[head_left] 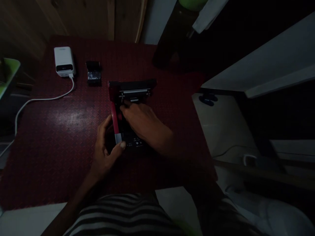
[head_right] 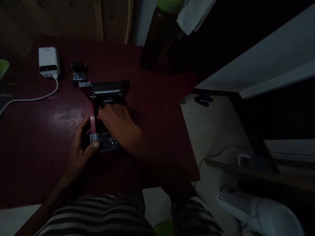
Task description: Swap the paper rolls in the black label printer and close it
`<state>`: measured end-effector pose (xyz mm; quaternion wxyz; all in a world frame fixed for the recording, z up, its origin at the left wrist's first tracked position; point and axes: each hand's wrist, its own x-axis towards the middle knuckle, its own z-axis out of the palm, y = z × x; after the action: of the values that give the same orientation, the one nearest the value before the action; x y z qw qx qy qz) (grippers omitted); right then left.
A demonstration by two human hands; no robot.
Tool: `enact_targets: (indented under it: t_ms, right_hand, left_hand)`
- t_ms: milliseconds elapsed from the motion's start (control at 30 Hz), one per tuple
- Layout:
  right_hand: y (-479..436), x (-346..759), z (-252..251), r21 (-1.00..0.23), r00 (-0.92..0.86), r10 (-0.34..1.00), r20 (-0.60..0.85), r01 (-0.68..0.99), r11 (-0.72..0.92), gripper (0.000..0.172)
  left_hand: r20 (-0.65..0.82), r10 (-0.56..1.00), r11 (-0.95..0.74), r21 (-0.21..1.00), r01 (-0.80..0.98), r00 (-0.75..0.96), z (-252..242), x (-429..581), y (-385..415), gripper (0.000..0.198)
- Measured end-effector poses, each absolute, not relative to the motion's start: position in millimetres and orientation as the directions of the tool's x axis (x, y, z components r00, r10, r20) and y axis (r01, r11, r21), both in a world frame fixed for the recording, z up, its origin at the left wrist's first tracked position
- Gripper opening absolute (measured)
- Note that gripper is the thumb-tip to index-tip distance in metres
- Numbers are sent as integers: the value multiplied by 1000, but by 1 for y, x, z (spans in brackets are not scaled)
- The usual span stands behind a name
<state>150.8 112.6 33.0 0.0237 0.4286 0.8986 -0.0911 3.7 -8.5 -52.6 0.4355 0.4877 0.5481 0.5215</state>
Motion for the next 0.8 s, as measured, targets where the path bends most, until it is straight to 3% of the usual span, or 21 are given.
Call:
enact_targets:
  t_ms: [133, 300, 433, 633, 800]
  right_hand:
    - [114, 149, 32, -123, -601, 776, -189, 799, 589, 39]
    - [118, 153, 41, -214, -596, 773, -216, 802, 558, 35]
    - [112, 158, 52, -164, -584, 775, -241, 812, 560, 40]
    - [102, 165, 51, -186, -582, 798, -157, 811, 555, 33]
    - [98, 177, 38, -202, -632, 775, 24, 756, 623, 27]
  left_hand:
    - [12, 992, -4, 998, 62, -124, -53, 2, -8, 81]
    - [-1, 993, 5, 999, 36, -117, -56, 1, -9, 84]
    - [22, 994, -16, 998, 55, -107, -57, 0, -9, 84]
    - [42, 993, -30, 994, 106, -110, -56, -3, -9, 82]
    - [53, 993, -39, 990, 134, -102, -50, -6, -8, 79]
